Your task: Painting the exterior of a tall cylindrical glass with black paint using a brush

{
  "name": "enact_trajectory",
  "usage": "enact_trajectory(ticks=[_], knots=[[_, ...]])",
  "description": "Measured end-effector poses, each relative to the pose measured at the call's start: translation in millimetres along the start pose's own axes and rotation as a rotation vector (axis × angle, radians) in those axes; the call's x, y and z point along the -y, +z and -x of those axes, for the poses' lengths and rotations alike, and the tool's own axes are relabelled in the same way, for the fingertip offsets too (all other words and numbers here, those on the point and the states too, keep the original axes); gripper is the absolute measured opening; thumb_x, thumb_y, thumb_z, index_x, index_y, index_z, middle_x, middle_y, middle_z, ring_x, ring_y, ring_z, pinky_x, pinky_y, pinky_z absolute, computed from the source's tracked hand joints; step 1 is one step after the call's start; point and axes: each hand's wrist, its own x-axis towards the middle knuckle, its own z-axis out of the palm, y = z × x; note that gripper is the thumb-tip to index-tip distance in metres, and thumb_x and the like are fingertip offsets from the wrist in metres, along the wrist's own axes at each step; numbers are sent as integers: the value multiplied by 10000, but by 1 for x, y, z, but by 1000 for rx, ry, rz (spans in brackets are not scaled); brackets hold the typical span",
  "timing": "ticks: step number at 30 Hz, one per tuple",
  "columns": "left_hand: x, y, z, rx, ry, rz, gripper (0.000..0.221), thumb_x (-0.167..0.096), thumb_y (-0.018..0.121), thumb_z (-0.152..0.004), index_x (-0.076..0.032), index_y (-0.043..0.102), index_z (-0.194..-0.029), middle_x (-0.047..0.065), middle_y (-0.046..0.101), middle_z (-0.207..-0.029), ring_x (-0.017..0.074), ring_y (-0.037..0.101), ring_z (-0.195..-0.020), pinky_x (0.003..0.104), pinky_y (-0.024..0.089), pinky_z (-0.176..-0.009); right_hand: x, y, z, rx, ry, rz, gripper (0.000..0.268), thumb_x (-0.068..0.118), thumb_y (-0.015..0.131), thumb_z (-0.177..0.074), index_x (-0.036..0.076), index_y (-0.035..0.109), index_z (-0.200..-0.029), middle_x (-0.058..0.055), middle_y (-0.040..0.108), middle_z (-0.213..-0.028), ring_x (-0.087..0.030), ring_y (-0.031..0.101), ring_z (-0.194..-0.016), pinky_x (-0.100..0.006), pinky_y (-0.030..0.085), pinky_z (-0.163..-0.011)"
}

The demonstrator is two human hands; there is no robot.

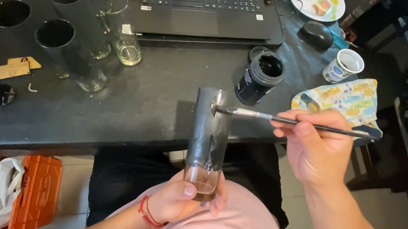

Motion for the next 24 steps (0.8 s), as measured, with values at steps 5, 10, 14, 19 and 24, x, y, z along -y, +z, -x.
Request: enact_trajectory(ticks=[5, 10, 14, 19, 24], knots=[[-4, 3, 0, 29, -56, -58, 533, -470, 700, -716, 37, 642, -869, 128, 643, -822, 175, 609, -716, 252, 476, -644, -10, -6, 1, 14, -12, 26, 98, 68, 664, -968, 62, 637, -1062, -270, 688, -1045, -371, 734, -904, -354, 661, -747], [-4, 3, -2, 42, -18, -63, 520, -472, 701, -728, 30, 649, -850, 114, 637, -806, 161, 598, -684, 261, 437, -637, -3, -15, 5, 49, -161, 167, 119, 62, 669, -963, 76, 639, -1077, -225, 691, -1048, -332, 739, -934, -358, 686, -784], [-2, 0, -1, 56, 14, -90, 469, -443, 721, -754, 3, 620, -860, 122, 630, -841, 176, 589, -706, 286, 453, -658, 18, -16, 13, 74, -236, 326, 126, 57, 669, -924, 68, 635, -1045, -223, 693, -993, -292, 752, -894, -363, 696, -822], [-1, 5, -4, 58, 32, -74, 547, -447, 836, -769, 27, 611, -921, 146, 634, -831, 178, 584, -707, 282, 484, -674, 38, -7, 9, 67, -398, 544, 137, 144, 671, -937, 80, 601, -1036, -168, 680, -969, -318, 753, -892, -396, 704, -817], [-3, 4, -3, 12, 65, -140, 472, -428, 792, -769, -9, 591, -851, 133, 626, -787, 170, 542, -644, 279, 430, -628, 71, 11, 9, 396, -392, 749, 80, 0, 615, -808, -39, 594, -875, -261, 686, -863, -300, 738, -674, -339, 636, -625]])
